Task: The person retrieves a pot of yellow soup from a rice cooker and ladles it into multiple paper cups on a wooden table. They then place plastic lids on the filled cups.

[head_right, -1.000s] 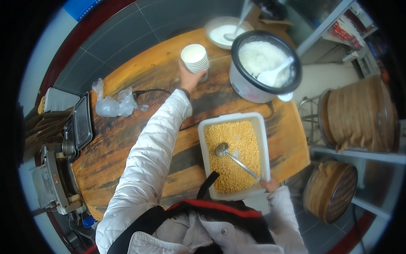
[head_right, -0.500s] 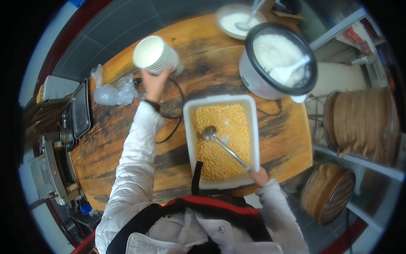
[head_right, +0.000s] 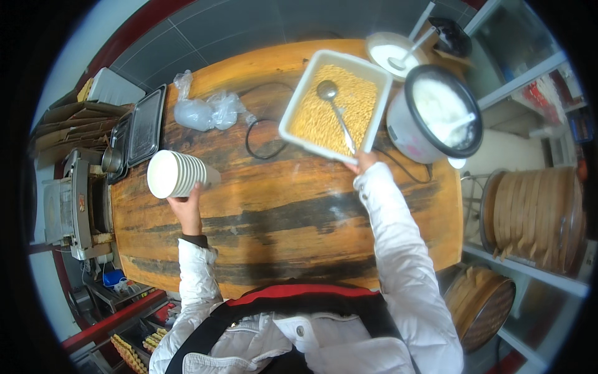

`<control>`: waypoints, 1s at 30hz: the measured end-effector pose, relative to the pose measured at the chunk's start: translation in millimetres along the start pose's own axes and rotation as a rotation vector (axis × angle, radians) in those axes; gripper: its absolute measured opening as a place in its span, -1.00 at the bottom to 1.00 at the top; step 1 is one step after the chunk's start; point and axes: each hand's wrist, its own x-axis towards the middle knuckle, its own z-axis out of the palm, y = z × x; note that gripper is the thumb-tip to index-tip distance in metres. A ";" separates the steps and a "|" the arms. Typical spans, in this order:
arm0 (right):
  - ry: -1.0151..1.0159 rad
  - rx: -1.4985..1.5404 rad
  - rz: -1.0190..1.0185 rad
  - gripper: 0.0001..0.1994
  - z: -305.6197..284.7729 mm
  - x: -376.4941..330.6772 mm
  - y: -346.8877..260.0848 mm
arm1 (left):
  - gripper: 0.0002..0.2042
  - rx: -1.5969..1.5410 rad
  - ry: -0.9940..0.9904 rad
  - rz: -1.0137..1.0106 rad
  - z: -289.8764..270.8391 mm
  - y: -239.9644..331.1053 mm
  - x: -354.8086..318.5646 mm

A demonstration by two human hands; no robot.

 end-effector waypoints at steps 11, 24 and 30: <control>-0.066 -0.088 0.046 -0.73 -26.0 28.9 -28.8 | -0.29 -0.155 0.007 -0.234 -38.7 -38.7 -88.0; -0.341 -0.464 -0.182 -0.80 20.1 -150.2 152.7 | -0.28 -0.047 0.188 -0.189 -76.0 -82.1 -129.7; -0.770 -0.769 -0.389 -0.83 140.0 -196.8 190.8 | -0.29 0.062 0.194 -0.153 -122.7 -69.3 -143.4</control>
